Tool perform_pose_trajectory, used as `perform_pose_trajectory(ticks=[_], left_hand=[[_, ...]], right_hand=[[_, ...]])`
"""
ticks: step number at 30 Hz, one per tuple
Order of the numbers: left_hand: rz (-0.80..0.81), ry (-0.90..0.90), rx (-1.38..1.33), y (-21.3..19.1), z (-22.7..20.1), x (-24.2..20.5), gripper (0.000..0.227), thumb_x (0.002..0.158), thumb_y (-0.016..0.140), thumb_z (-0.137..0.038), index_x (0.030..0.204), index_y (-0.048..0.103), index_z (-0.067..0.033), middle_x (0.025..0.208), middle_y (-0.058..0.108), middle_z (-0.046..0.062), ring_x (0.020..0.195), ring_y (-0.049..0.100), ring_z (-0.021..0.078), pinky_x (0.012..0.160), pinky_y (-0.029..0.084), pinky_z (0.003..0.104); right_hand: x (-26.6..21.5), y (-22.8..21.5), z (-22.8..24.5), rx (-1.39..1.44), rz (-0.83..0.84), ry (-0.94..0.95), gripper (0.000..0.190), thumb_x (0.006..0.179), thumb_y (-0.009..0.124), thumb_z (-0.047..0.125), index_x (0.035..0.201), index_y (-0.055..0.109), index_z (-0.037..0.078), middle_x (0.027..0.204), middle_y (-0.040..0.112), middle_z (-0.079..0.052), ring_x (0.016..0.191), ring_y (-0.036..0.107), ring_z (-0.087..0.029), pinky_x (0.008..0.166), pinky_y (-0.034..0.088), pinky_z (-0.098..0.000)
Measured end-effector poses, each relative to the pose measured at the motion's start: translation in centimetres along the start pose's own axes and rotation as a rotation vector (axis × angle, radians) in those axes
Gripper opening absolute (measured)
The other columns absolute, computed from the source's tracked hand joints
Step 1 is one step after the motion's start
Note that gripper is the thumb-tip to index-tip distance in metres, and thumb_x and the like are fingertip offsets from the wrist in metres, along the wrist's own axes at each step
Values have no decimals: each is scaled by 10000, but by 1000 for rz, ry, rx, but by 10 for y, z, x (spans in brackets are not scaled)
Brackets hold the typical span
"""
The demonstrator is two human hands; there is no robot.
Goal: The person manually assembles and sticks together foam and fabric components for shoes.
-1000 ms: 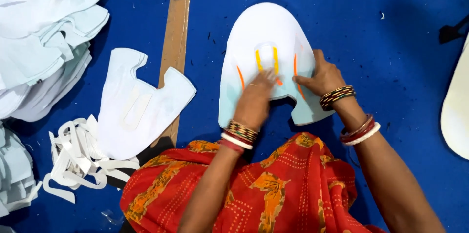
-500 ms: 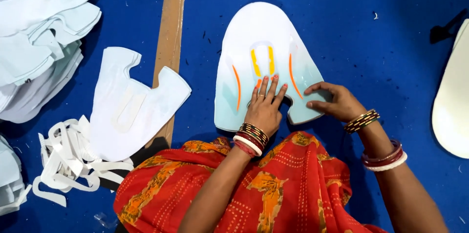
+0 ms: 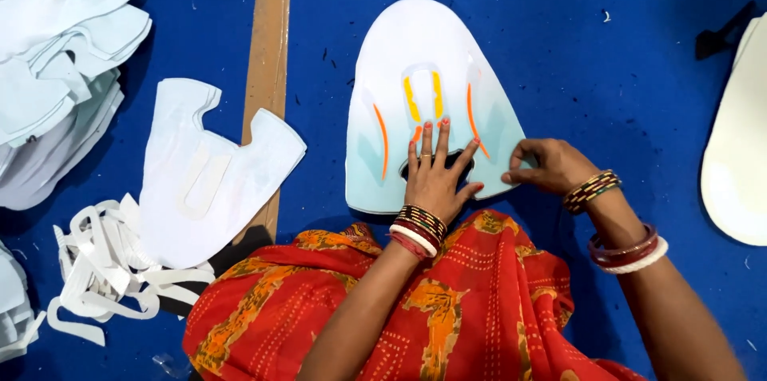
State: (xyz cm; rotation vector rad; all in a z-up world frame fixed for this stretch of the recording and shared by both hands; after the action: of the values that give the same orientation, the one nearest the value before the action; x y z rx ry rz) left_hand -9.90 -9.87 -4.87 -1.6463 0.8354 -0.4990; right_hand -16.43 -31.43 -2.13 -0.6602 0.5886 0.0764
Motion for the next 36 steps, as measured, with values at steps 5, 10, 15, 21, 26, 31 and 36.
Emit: perform_pose_trajectory(ticks=[5,10,15,21,26,31,36], left_hand=[[17,1,-1,-10,-3,-3,910,832,605,-754,1600,274,-394,1710,26,181,1568,-19,438,1233,44,626],[130,-18,28,-18,-8,1,1073,734,652,-804,1617,214,-380,1700,-7,204,1558,-44,449,1226,30,637],[146,11,-111,-36,13,1,1025,756,679,-733,1596,273,-308,1681,100,217,1552,48,447,1236,78,610],[-378,-214,-477,-47,110,-35,604,953,680,-310,1473,528,-42,1468,571,237,1379,495,434,1171,396,489],[-306,-481,-333,-52,138,-58,512,919,748,-304,1311,642,7,1227,636,252,1101,593,432,975,489,484],[-273,-526,-331,-54,116,-60,477,873,765,-266,1255,672,5,1159,647,251,1059,603,422,904,504,472],[-100,-581,-460,-82,96,-51,663,853,789,-286,1405,474,-99,1243,684,193,1112,659,376,931,537,434]], right_hand=[[-17,-9,-21,-222,155,104,361,763,850,412,804,728,75,662,676,-100,637,612,-195,606,504,-385],[-22,20,24,-204,-663,-349,571,1080,561,447,1453,553,15,1480,573,-240,1461,465,-401,1142,401,-461],[2,89,-9,-378,-588,-338,875,1002,421,583,1624,205,5,1705,146,-196,1581,59,-331,1245,84,-524],[-8,51,44,-354,-592,-225,737,1064,334,512,1652,212,85,1746,104,-131,1607,-23,-328,1252,17,-596],[49,63,69,-307,-500,-400,642,1088,287,482,1663,257,197,1749,121,-95,1618,-10,-327,1270,22,-595],[74,85,56,-410,-535,-422,650,1069,324,545,1636,313,227,1731,167,-120,1596,65,-352,1248,57,-597],[75,85,55,-408,-540,-412,653,1063,340,551,1631,336,230,1726,188,-119,1588,109,-367,1247,60,-589]])
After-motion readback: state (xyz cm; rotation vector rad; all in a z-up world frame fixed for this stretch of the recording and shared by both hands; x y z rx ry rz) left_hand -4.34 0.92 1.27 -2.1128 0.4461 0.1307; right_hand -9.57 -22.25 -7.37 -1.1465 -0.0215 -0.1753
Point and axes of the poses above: each hand's wrist, its own x-axis towards the middle knuckle, its own y-axis out of the palm, z = x × y, the point moved 2 cm from there along x, towards the middle knuckle
